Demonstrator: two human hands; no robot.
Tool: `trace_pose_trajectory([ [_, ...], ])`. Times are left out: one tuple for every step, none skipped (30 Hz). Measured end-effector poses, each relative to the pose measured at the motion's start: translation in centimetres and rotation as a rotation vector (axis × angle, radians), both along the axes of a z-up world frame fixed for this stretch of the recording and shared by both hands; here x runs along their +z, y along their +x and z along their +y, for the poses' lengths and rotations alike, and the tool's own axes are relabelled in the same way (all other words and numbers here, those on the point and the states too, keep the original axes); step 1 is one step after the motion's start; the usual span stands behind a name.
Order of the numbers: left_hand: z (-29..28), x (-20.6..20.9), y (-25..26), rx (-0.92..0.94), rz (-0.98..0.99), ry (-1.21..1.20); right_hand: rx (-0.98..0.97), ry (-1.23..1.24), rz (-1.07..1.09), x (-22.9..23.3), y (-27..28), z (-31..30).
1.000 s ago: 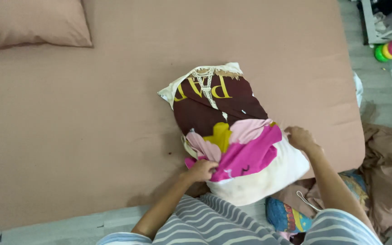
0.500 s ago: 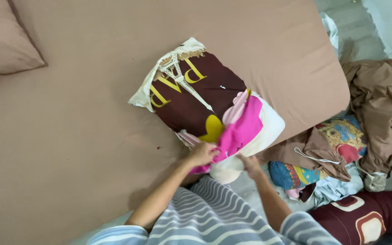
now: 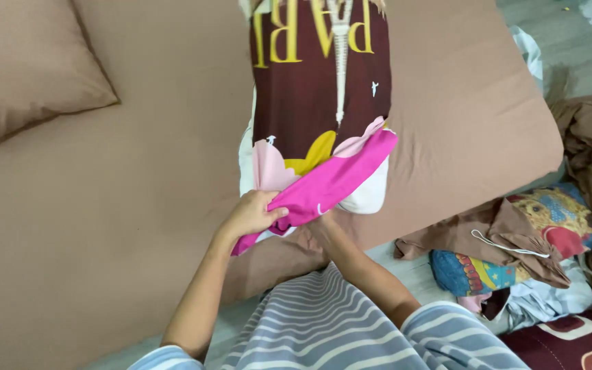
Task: The person places two pillows into pillowcases on a bed. First, a plain brown pillowcase is put on a white pillow and smoothed. Then, a patterned pillowcase with a Paris/Eiffel Tower design is put on another white pillow and smoothed. Both finished pillows are placed on the bed.
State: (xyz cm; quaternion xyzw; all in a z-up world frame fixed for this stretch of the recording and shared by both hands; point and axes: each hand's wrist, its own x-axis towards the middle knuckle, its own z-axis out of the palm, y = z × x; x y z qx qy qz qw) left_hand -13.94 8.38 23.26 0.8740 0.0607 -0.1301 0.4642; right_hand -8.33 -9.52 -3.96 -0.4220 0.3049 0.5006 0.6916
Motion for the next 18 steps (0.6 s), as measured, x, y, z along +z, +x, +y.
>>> trace_pose_trajectory([
  [0.7, 0.3, 0.0, 0.005, 0.042, 0.139, 0.016, -0.003, 0.005, 0.1, -0.5, 0.3],
  [1.0, 0.1, 0.0, 0.004, 0.086, 0.274, 0.024, -0.018, 0.012, 0.2, -1.0, -0.4],
  [1.4, -0.3, 0.1, -0.024, 0.159, 0.379, 0.091, -0.034, 0.010, 0.4, -1.9, -0.9],
  [1.9, -1.0, 0.5, -0.054, 0.231, 0.484, 0.167, -0.061, -0.004, 0.8, -3.1, -1.8],
  [2.1, -1.7, 0.8, -0.083, 0.302, 0.588, 0.249, -0.087, -0.015, 1.2, -4.0, -3.2],
  [2.0, -2.5, 0.9, -0.101, 0.357, 0.656, 0.350, -0.121, -0.090, 1.6, -4.4, -5.0],
  [1.6, -3.2, 1.2, -0.119, 0.412, 0.725, 0.450, -0.155, -0.174, 1.9, -4.1, -7.3],
  [1.2, -3.9, 1.7, -0.137, 0.463, 0.796, 0.548, -0.190, -0.259, 2.0, -3.5, -9.5],
  [0.5, -4.5, 2.3, -0.094, 0.358, 0.784, 0.500, -0.259, -0.299, 1.8, -2.0, -11.1],
  [-0.5, -5.3, 2.8, -0.051, 0.257, 0.771, 0.452, -0.328, -0.335, 1.4, -0.8, -12.5],
  [-1.7, -6.0, 3.3, -0.006, 0.157, 0.755, 0.320, -0.284, -0.339, 1.2, 0.8, -14.4],
  [-3.4, -6.8, 4.4, -0.010, 0.089, 0.607, 0.186, -0.238, -0.345, 1.0, 2.9, -15.8],
  [-5.1, -7.6, 5.6, -0.012, 0.022, 0.458, 0.138, -0.246, -0.382, 0.9, 4.9, -16.9],
  [-7.2, -8.6, 6.6, -0.075, -0.012, 0.478, 0.089, -0.254, -0.421, 1.0, 6.5, -17.6],
  [-9.4, -9.6, 7.6, -0.139, -0.046, 0.497, 0.023, -0.306, -0.471, 1.2, 7.5, -17.7],
  [-11.0, -10.7, 8.5, -0.130, -0.151, 0.648, -0.044, -0.356, -0.519, 1.5, 8.5, -17.4],
  [-12.4, -12.1, 9.5, -0.108, -0.201, 0.741, -0.112, -0.406, -0.566, 2.1, 9.2, -17.3],
  [-12.9, -13.8, 10.3, -0.071, -0.242, 0.811, -0.076, -0.487, -0.495, 3.0, 9.4, -17.4],
])
